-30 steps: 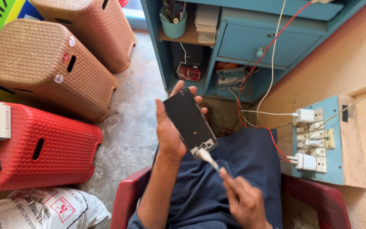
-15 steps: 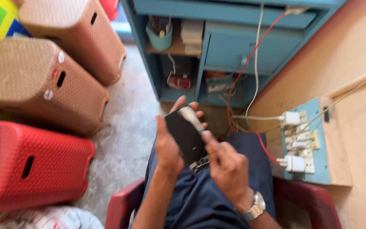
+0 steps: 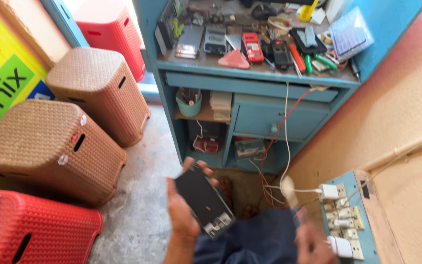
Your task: The person cleans the interior components of a disassembled mobile phone using a brush and subsequently applies a liquid substance with a small tool to the edges of the frame.
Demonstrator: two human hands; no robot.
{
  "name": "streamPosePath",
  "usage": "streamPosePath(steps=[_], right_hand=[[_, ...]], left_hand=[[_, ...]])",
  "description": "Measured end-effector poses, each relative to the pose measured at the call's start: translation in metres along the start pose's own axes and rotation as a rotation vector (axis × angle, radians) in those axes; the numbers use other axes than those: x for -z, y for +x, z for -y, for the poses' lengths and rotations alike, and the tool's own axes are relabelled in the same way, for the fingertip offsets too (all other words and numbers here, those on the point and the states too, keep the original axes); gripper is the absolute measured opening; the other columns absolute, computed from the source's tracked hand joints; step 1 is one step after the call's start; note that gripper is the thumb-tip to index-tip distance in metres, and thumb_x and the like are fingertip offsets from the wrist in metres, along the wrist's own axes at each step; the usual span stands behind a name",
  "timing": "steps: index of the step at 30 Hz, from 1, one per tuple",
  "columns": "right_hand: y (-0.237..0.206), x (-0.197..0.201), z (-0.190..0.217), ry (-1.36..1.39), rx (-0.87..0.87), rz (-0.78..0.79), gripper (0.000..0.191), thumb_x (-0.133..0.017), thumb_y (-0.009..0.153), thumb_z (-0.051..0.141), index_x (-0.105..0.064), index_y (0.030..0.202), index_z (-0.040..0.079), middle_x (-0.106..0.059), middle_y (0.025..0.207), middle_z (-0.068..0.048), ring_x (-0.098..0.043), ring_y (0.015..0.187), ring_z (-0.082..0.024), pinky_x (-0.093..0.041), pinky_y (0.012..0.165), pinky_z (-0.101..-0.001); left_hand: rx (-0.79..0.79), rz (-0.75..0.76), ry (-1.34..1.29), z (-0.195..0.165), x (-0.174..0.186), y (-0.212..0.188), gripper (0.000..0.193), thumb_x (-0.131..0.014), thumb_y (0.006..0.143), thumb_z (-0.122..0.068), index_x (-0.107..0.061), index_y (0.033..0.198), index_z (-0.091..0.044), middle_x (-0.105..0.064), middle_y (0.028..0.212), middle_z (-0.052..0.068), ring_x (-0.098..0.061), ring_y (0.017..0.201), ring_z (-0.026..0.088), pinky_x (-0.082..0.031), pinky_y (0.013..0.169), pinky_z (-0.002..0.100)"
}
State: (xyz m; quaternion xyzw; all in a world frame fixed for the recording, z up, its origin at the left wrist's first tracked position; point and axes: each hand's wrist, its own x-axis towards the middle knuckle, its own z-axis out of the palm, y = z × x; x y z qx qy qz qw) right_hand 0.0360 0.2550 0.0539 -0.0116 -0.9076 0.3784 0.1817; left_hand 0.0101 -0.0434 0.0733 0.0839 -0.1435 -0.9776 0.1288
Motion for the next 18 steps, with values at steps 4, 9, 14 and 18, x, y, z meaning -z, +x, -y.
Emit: streamPosePath(steps=[4,9,14,18], right_hand=[[0.120,0.013,0.048,-0.035,0.256,-0.124,0.043,-0.056,0.104,0.012,-0.058,0.146,0.004,-0.070,0.095,-0.017,-0.068,0.075,-0.027,-0.053,0.070,-0.0364],[0.313,-0.020,0.105,-0.198,0.631,-0.232,0.030,-0.061,0.104,0.001,-0.063,0.134,-0.002,-0.069,0.116,-0.026,-0.066,0.104,-0.044,-0.052,0.089,-0.0514],[0.414,-0.059,0.130,-0.533,0.603,-0.181,0.029,-0.066,0.093,0.004,-0.072,0.122,0.000,-0.069,0.112,-0.027,-0.064,0.102,-0.046,-0.051,0.091,-0.0531],[0.436,-0.093,0.146,-0.708,0.572,-0.230,0.026,-0.072,0.087,0.014,-0.075,0.110,0.001,-0.071,0.110,-0.023,-0.063,0.104,-0.044,-0.045,0.087,-0.0573]], left_hand=[[0.235,0.045,-0.026,0.043,0.012,0.007,0.074,-0.027,0.101,-0.063,-0.048,0.143,-0.006,-0.065,0.121,0.015,-0.067,0.101,0.030,-0.058,0.087,0.042],[0.479,-0.003,-0.048,0.079,0.022,0.021,0.077,-0.032,0.095,-0.063,-0.046,0.144,-0.006,-0.067,0.122,0.016,-0.069,0.101,0.028,-0.061,0.088,0.042],[0.523,0.005,0.101,0.075,0.024,0.050,0.062,-0.058,0.096,-0.036,-0.044,0.147,-0.004,-0.065,0.128,0.016,-0.069,0.111,0.027,-0.061,0.095,0.042],[0.482,-0.092,0.066,0.073,0.026,0.067,0.064,-0.067,0.086,-0.028,-0.047,0.140,0.000,-0.067,0.124,0.022,-0.072,0.107,0.032,-0.063,0.091,0.045]])
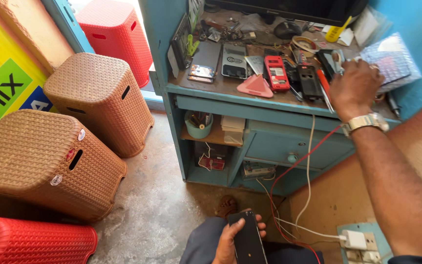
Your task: The person cleans the interior components of a disassembled mobile phone using a brush and subsequently applies a liquid substance with a small tool to the edges of the frame.
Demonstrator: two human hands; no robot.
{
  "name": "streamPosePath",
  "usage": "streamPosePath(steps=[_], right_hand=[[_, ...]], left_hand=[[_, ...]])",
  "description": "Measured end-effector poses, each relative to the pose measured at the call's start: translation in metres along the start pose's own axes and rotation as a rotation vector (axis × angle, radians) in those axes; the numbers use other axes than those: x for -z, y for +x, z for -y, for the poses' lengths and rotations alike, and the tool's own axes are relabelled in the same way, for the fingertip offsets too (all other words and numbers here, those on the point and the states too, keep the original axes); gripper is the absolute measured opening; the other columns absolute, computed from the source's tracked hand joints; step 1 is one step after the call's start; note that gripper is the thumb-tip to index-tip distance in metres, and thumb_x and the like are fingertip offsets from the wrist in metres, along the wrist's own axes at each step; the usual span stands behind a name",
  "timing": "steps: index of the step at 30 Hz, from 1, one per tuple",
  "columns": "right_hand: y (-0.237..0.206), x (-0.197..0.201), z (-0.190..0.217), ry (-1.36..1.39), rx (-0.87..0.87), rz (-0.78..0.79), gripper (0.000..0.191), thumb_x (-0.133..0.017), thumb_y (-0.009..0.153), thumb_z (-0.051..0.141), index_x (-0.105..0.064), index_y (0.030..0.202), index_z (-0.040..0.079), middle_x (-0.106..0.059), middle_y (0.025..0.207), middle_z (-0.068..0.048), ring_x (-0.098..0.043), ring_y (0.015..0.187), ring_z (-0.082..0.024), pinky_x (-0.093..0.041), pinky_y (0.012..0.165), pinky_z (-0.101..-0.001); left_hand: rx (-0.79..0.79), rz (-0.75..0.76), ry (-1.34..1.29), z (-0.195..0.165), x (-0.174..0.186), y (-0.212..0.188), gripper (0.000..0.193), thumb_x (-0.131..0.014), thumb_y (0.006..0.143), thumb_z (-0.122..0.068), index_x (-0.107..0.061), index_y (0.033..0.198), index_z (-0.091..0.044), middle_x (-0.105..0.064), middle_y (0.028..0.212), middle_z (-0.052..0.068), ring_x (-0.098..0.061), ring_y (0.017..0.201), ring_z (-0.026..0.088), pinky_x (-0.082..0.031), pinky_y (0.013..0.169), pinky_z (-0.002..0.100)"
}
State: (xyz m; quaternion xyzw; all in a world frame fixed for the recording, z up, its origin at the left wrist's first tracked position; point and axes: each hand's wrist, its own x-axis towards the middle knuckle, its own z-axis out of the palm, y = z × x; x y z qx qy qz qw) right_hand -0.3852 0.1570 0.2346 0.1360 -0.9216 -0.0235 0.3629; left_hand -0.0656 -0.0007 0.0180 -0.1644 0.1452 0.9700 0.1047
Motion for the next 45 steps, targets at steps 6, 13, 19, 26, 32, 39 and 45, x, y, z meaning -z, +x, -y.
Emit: streamPosePath(steps=[6,13,19,26,32,39,45], right_hand=[[0.040,-0.024,0.122,0.548,0.312,0.129,0.043,-0.080,0.088,0.029,-0.072,0.123,0.005,-0.068,0.122,-0.021,-0.059,0.119,-0.040,-0.043,0.102,-0.0487],[0.054,-0.021,0.197,0.276,0.440,0.364,0.061,-0.074,0.077,0.020,-0.061,0.135,0.005,-0.070,0.104,-0.022,-0.068,0.096,-0.040,-0.054,0.083,-0.0493],[0.041,-0.038,0.203,-0.014,0.542,0.193,0.043,-0.065,0.091,0.017,-0.066,0.134,0.010,-0.073,0.081,-0.012,-0.072,0.075,-0.031,-0.055,0.063,-0.0447],[0.043,-0.035,0.200,-0.035,0.433,-0.126,0.044,-0.065,0.090,0.019,-0.067,0.133,0.006,-0.070,0.071,-0.007,-0.070,0.064,-0.023,-0.052,0.052,-0.0375],[0.063,-0.005,0.167,0.317,0.242,-0.452,0.024,-0.063,0.099,0.014,-0.072,0.121,0.011,-0.069,0.082,-0.009,-0.068,0.073,-0.026,-0.053,0.066,-0.0402],[-0.032,0.060,0.068,1.855,-0.415,-0.123,0.011,-0.061,0.099,0.007,-0.067,0.106,0.001,-0.071,0.102,-0.003,-0.068,0.098,-0.014,-0.056,0.095,-0.0320],[-0.263,0.082,0.012,2.236,-1.019,0.394,0.026,-0.058,0.095,0.009,-0.058,0.121,0.003,-0.069,0.109,-0.009,-0.069,0.100,-0.020,-0.057,0.092,-0.0359]], left_hand=[[0.114,0.009,0.050,0.011,-0.001,0.012,0.063,-0.066,0.074,-0.014,-0.054,0.133,0.007,-0.070,0.120,0.025,-0.075,0.101,0.037,-0.064,0.091,0.048],[0.063,-0.056,0.015,-0.005,0.002,0.015,0.067,-0.059,0.067,-0.007,-0.053,0.131,0.012,-0.070,0.118,0.028,-0.075,0.103,0.040,-0.064,0.093,0.051],[0.121,-0.076,-0.010,-0.006,0.001,0.017,0.067,-0.055,0.067,-0.005,-0.051,0.132,0.013,-0.069,0.119,0.029,-0.074,0.106,0.041,-0.064,0.095,0.052],[0.107,-0.111,-0.009,-0.007,-0.003,0.013,0.065,-0.052,0.068,-0.003,-0.051,0.131,0.013,-0.069,0.119,0.030,-0.075,0.104,0.040,-0.064,0.094,0.051],[0.058,-0.025,0.060,-0.009,-0.002,0.009,0.059,-0.052,0.075,-0.006,-0.054,0.129,0.015,-0.069,0.120,0.029,-0.074,0.104,0.038,-0.063,0.093,0.046],[0.032,-0.021,0.073,-0.003,-0.005,-0.010,0.047,-0.048,0.082,-0.011,-0.054,0.126,0.004,-0.071,0.121,0.023,-0.074,0.104,0.035,-0.061,0.092,0.044],[0.004,0.020,0.120,0.008,-0.004,-0.028,0.040,-0.048,0.085,-0.008,-0.054,0.124,0.002,-0.071,0.119,0.022,-0.074,0.101,0.031,-0.062,0.089,0.041]])
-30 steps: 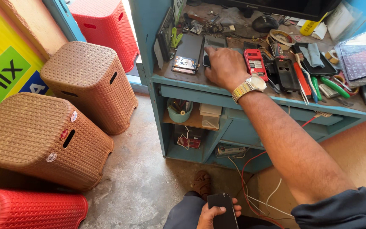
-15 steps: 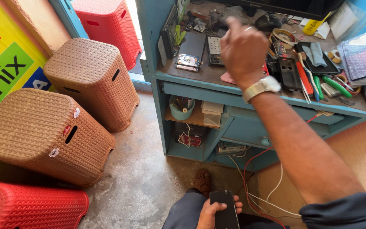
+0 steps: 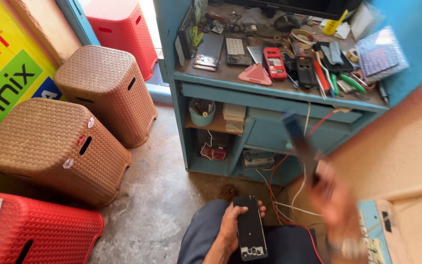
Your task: The person cleans the interior components of a disassembled mobile phone using a brush and subsequently applies a liquid substance with a small tool to the edges of the frame.
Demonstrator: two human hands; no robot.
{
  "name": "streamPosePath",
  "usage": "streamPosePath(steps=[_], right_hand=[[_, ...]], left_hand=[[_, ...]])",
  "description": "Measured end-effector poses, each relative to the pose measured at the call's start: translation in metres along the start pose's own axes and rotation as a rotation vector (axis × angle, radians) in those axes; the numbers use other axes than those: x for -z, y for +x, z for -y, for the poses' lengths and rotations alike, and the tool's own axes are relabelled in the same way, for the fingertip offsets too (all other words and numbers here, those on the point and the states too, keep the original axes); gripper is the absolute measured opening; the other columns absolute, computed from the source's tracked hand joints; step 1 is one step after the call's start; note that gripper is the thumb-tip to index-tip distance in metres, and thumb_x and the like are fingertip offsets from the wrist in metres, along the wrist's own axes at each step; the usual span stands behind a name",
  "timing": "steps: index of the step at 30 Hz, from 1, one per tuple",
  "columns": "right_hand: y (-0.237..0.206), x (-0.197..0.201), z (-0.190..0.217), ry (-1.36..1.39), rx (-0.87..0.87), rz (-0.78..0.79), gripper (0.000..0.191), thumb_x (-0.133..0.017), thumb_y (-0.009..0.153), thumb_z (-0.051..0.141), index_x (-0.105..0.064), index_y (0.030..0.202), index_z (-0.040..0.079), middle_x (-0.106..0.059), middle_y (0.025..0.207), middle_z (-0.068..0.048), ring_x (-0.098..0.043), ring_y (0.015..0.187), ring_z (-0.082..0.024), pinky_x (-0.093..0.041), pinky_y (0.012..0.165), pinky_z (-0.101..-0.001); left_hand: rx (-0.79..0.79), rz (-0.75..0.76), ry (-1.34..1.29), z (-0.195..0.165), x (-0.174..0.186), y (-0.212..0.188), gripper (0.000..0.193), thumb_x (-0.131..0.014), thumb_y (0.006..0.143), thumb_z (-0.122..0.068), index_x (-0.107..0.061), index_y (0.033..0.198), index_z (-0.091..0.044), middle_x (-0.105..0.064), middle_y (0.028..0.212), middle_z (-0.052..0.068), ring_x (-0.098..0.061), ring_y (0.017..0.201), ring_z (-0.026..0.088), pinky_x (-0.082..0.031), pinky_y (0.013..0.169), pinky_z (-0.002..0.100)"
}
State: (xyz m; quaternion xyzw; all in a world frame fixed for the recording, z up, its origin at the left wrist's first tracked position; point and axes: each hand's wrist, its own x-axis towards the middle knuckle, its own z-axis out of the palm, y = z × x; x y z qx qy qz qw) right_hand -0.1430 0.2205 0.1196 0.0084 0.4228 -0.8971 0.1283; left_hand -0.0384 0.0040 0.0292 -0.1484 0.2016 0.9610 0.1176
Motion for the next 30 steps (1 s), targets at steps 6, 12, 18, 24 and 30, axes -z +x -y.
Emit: streamPosePath(steps=[6,12,18,24,30], right_hand=[[-0.132,0.078,-0.068,0.023,-0.250,0.021,0.055,-0.055,0.094,0.004,-0.044,0.148,0.002,-0.066,0.124,-0.012,-0.064,0.112,-0.023,-0.051,0.096,-0.0443],[-0.212,0.076,-0.067,-0.092,-0.262,-0.159,0.072,-0.055,0.081,0.005,-0.040,0.151,0.009,-0.062,0.139,-0.009,-0.060,0.124,-0.024,-0.050,0.099,-0.0493],[-0.232,0.078,-0.075,-0.058,-0.207,-0.046,0.051,-0.057,0.098,0.004,-0.042,0.147,-0.001,-0.062,0.131,-0.019,-0.065,0.118,-0.030,-0.054,0.097,-0.0479],[-0.239,0.088,-0.086,0.009,-0.229,-0.049,0.050,-0.055,0.089,0.002,-0.050,0.139,0.001,-0.068,0.125,-0.016,-0.069,0.107,-0.030,-0.057,0.092,-0.0424],[-0.245,0.085,-0.087,0.714,-0.175,0.425,0.035,-0.061,0.110,0.018,-0.051,0.136,-0.003,-0.064,0.108,-0.015,-0.069,0.108,-0.029,-0.056,0.093,-0.0370]], left_hand=[[0.062,-0.060,0.156,0.036,-0.007,-0.026,0.031,-0.056,0.094,-0.015,-0.059,0.124,-0.007,-0.074,0.103,0.016,-0.073,0.085,0.024,-0.064,0.072,0.037],[0.063,0.028,0.289,0.089,-0.017,-0.039,0.029,-0.061,0.100,-0.021,-0.063,0.124,-0.005,-0.073,0.106,0.008,-0.071,0.091,0.019,-0.061,0.078,0.033],[0.127,0.099,0.243,0.112,-0.009,-0.051,0.038,-0.057,0.101,-0.020,-0.057,0.133,-0.001,-0.069,0.120,0.009,-0.067,0.110,0.019,-0.056,0.094,0.031],[0.046,0.145,0.526,0.118,-0.007,-0.059,0.039,-0.055,0.099,-0.014,-0.057,0.136,-0.003,-0.066,0.120,0.006,-0.061,0.110,0.014,-0.051,0.095,0.029],[-0.100,0.161,0.712,0.123,-0.001,-0.059,0.051,-0.058,0.097,-0.009,-0.050,0.147,-0.007,-0.065,0.130,0.006,-0.060,0.118,0.015,-0.049,0.102,0.028]])
